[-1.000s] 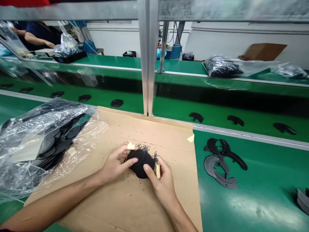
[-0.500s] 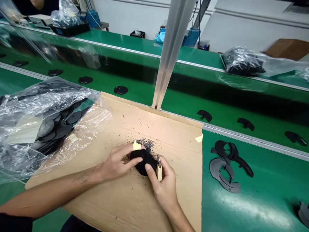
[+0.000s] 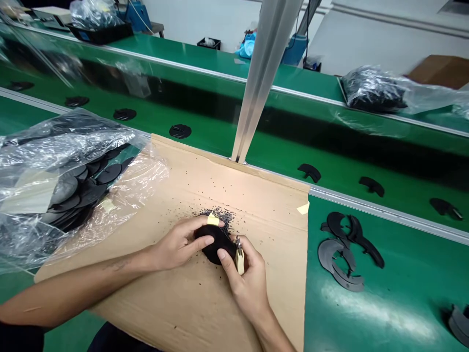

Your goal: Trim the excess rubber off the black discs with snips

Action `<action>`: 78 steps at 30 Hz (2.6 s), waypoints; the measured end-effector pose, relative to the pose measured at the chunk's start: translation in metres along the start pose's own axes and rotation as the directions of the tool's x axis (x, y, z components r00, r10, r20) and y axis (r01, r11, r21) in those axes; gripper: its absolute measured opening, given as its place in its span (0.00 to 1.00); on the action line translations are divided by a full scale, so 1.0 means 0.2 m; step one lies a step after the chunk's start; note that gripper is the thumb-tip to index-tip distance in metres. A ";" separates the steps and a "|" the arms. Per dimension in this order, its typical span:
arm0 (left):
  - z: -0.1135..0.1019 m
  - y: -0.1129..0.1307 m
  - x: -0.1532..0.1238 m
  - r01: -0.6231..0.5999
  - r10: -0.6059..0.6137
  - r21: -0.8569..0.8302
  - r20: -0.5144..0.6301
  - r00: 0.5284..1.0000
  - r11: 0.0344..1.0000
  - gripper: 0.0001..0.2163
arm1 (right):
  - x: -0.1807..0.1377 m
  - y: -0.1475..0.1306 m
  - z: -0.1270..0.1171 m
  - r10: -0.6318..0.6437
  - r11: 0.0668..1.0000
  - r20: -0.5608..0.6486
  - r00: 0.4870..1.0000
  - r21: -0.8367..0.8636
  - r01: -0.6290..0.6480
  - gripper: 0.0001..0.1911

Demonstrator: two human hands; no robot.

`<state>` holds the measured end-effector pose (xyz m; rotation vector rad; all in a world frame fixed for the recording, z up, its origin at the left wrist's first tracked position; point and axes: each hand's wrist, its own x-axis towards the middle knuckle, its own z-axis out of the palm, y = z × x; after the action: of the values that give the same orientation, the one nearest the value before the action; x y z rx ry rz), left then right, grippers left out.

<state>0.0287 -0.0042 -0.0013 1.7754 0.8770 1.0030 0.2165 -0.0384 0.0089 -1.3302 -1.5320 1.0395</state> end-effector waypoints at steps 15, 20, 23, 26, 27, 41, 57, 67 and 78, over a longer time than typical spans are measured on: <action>-0.01 -0.01 -0.02 -0.154 0.150 0.166 0.038 0.988 0.974 0.10 | 0.00 0.00 -0.02 -0.182 0.976 -0.021 0.983 -0.122 0.178 0.08; 0.01 -0.03 -0.05 -0.282 0.246 0.362 0.143 0.959 0.889 0.12 | 0.00 0.00 -0.05 -0.314 0.930 0.029 0.949 -0.193 0.313 0.07; 0.01 -0.03 -0.05 -0.257 0.256 0.280 0.039 0.966 0.925 0.14 | 0.00 0.00 -0.05 -0.334 0.925 0.036 0.942 -0.181 0.334 0.08; 0.00 -0.02 -0.03 -0.255 0.267 0.157 -0.062 0.962 0.954 0.14 | 0.00 0.01 -0.05 -0.370 0.917 0.022 0.929 -0.152 0.368 0.10; 0.00 -0.02 -0.02 -0.271 0.283 0.143 -0.066 0.957 0.952 0.13 | 0.00 0.01 -0.05 -0.387 0.911 0.017 0.922 -0.148 0.385 0.11; -0.03 0.00 -0.01 -0.383 0.396 0.149 -0.071 0.915 0.912 0.11 | -0.01 0.01 -0.04 -0.405 0.902 0.073 0.912 -0.132 0.411 0.11; -0.01 0.02 -0.03 -0.220 0.222 0.037 -0.062 0.973 0.975 0.13 | -0.02 0.01 -0.02 -0.341 0.936 0.006 0.940 -0.084 0.341 0.07; -0.03 -0.01 -0.02 -0.238 0.248 0.145 -0.057 0.967 0.960 0.10 | 0.04 0.02 -0.12 -0.365 0.888 0.023 0.931 -0.293 0.355 0.11; -0.04 -0.02 -0.01 -0.304 0.292 0.161 0.091 0.952 0.939 0.09 | 0.04 0.09 -0.14 -0.437 0.710 0.259 0.861 -0.488 0.507 0.16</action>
<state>0.0191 -0.0018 -0.0037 2.1243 0.6827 1.0786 0.2482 -0.0270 0.0001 -1.1253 -2.2304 0.3610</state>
